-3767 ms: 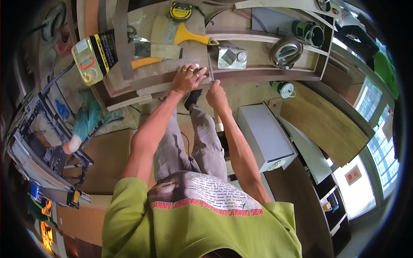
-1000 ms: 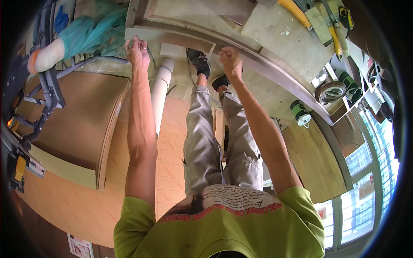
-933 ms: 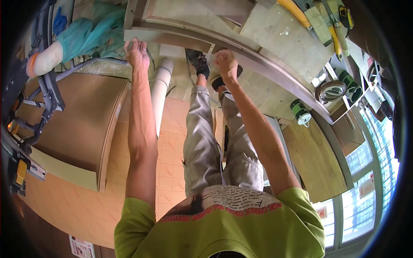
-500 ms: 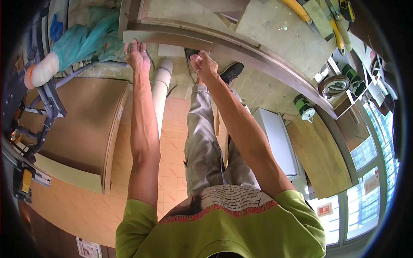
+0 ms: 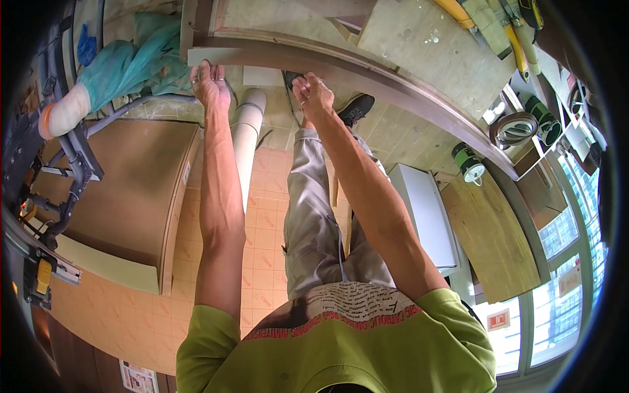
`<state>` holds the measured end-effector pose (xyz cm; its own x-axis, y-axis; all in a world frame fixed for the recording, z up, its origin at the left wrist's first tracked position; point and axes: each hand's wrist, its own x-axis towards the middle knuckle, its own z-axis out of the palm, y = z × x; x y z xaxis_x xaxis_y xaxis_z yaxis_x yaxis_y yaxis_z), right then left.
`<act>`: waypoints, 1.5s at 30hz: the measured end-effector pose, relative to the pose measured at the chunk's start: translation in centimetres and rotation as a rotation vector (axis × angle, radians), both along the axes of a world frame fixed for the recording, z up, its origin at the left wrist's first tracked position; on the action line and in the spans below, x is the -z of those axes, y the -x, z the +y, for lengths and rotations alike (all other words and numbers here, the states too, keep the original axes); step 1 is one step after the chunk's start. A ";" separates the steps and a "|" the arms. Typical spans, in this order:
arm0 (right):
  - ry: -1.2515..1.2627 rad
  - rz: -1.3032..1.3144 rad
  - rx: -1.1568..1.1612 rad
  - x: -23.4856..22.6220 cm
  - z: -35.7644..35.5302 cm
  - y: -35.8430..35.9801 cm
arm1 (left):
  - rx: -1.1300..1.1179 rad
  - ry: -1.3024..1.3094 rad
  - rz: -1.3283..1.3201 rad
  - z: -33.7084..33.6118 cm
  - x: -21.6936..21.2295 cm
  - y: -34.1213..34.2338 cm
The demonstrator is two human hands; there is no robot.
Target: The person assembles a wooden cabinet by fitting a curved wooden trim piece into place, marking it with a pencil, measuring it with a tape measure, and using a hammer to secure it. The person also handles a small wooden block and a pencil during the process.
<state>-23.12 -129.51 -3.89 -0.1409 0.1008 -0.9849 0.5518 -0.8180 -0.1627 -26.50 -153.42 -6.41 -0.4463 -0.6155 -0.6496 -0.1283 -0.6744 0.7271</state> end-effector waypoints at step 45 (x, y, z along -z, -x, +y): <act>-0.059 0.060 -0.091 0.1 -0.1 -0.1 | 0.007 0.005 -0.066 -0.1 0.5 -0.1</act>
<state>-23.02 -129.65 -3.98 -0.2107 0.1421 -0.9672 0.6112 -0.7530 -0.2439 -26.36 -153.53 -6.87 -0.4069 -0.6158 -0.6747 -0.1803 -0.6700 0.7202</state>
